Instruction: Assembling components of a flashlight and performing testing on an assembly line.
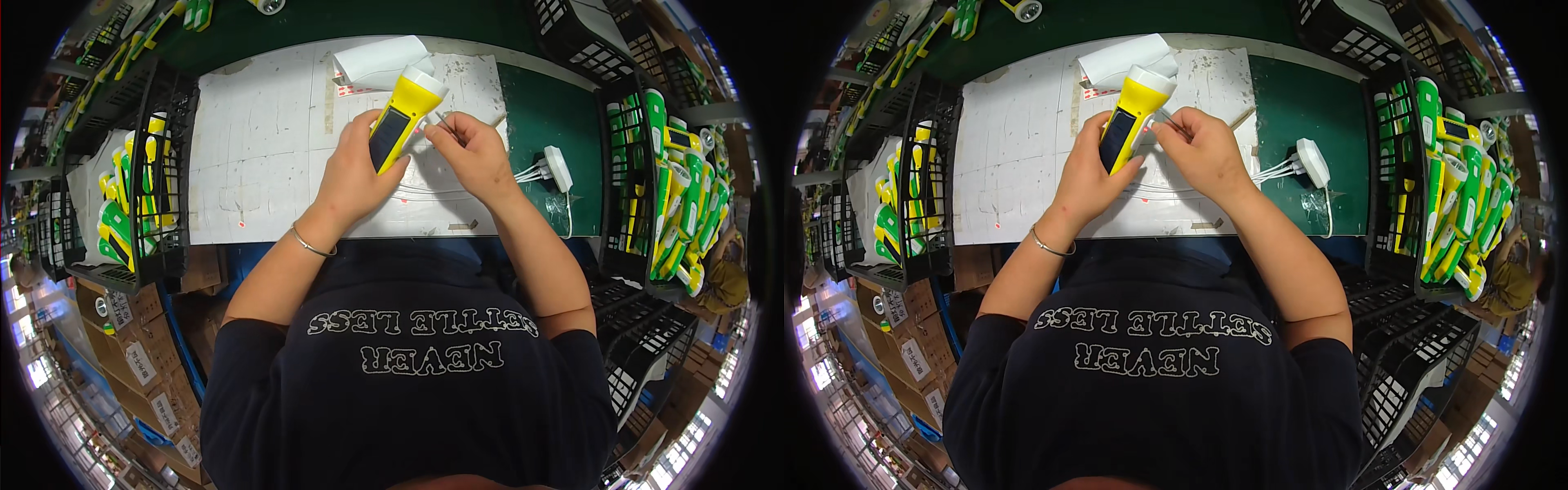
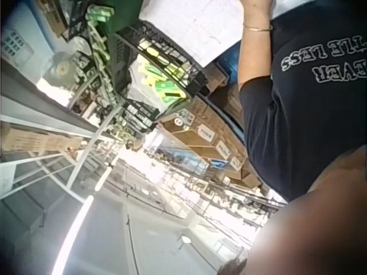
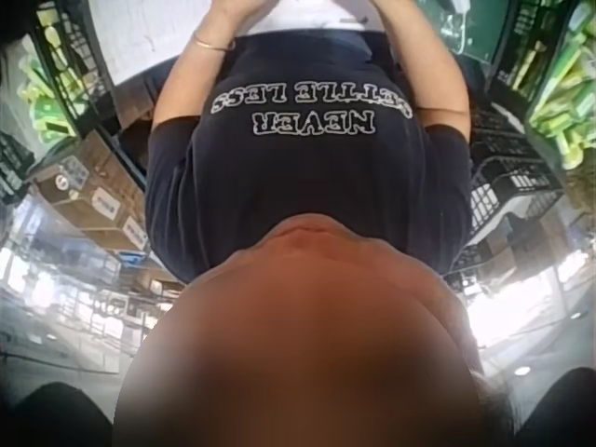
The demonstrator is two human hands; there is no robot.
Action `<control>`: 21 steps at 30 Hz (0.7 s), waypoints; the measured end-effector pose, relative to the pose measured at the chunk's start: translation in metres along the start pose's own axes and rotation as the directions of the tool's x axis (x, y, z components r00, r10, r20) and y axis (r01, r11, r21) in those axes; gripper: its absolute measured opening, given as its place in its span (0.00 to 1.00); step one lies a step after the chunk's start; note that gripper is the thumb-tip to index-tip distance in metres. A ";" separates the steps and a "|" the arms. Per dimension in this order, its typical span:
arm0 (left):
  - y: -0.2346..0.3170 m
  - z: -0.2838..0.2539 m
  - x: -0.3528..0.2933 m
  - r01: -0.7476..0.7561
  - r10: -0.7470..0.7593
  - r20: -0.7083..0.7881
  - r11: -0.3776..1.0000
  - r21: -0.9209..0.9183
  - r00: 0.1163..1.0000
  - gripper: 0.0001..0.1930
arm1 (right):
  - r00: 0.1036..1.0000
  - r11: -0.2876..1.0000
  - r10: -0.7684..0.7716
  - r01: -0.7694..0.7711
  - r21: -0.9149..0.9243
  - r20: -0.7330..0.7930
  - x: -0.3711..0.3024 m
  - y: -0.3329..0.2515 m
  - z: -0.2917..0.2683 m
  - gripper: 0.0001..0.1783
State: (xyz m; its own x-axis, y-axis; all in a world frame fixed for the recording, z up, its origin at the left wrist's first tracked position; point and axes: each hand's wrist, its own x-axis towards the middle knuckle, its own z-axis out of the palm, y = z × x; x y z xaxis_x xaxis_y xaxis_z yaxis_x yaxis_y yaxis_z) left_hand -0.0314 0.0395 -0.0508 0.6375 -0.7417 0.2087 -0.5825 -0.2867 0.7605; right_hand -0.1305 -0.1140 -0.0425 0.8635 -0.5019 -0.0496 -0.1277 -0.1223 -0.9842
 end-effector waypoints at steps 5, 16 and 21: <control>-0.024 -0.019 0.013 0.102 -0.094 -0.114 0.992 0.071 0.989 0.33 | 0.988 0.937 0.030 0.026 -0.348 0.154 -0.015 -0.007 -0.015 0.17; 0.038 -0.025 -0.010 0.098 0.014 0.407 0.962 -0.254 0.913 0.28 | 0.956 0.933 -0.099 0.185 -0.308 0.275 0.024 -0.054 -0.039 0.23; 0.040 -0.042 -0.012 0.766 0.164 0.800 0.232 -0.600 0.577 0.28 | 0.885 0.912 -0.410 0.392 0.123 0.220 0.019 -0.051 -0.028 0.23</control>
State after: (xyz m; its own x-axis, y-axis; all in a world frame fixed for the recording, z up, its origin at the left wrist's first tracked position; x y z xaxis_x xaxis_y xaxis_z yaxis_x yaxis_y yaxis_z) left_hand -0.0410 0.0620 0.0030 -0.1311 -0.9600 -0.2474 0.6559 -0.2711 0.7045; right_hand -0.1213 -0.1409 0.0116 0.9239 -0.2060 0.3223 0.2818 -0.2030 -0.9378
